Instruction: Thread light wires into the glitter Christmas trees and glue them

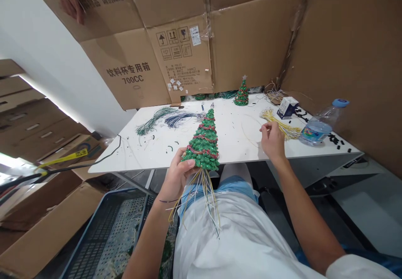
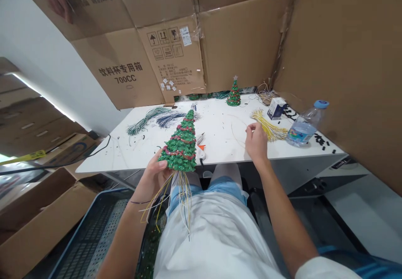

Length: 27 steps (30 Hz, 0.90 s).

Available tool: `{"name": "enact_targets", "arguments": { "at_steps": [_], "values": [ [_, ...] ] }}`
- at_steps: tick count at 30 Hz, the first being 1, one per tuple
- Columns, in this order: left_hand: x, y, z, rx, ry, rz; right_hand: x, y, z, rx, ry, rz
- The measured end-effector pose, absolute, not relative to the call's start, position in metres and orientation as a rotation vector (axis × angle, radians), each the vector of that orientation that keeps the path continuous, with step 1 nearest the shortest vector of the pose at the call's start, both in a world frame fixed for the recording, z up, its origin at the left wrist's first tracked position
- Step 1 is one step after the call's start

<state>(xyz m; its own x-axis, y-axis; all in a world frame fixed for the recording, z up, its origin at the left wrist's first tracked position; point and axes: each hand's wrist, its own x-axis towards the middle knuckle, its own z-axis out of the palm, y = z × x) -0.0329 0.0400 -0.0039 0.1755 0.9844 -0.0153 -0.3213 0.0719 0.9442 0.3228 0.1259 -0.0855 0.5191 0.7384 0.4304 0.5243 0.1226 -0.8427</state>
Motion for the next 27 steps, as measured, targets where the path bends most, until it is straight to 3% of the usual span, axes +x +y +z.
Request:
{"name": "enact_targets", "arguments": {
  "at_steps": [8,14,27],
  "values": [
    [-0.027,0.037,0.011,1.028,0.972,1.186,0.307,0.097,-0.036,-1.039,-1.013,0.648],
    [-0.024,0.035,0.008,1.149,0.995,1.207,0.274,0.057,0.002,-0.623,-0.846,1.166],
    [-0.019,0.033,0.005,1.265,1.006,1.216,0.226,0.024,0.022,-0.506,-0.930,1.256]
  ]
}}
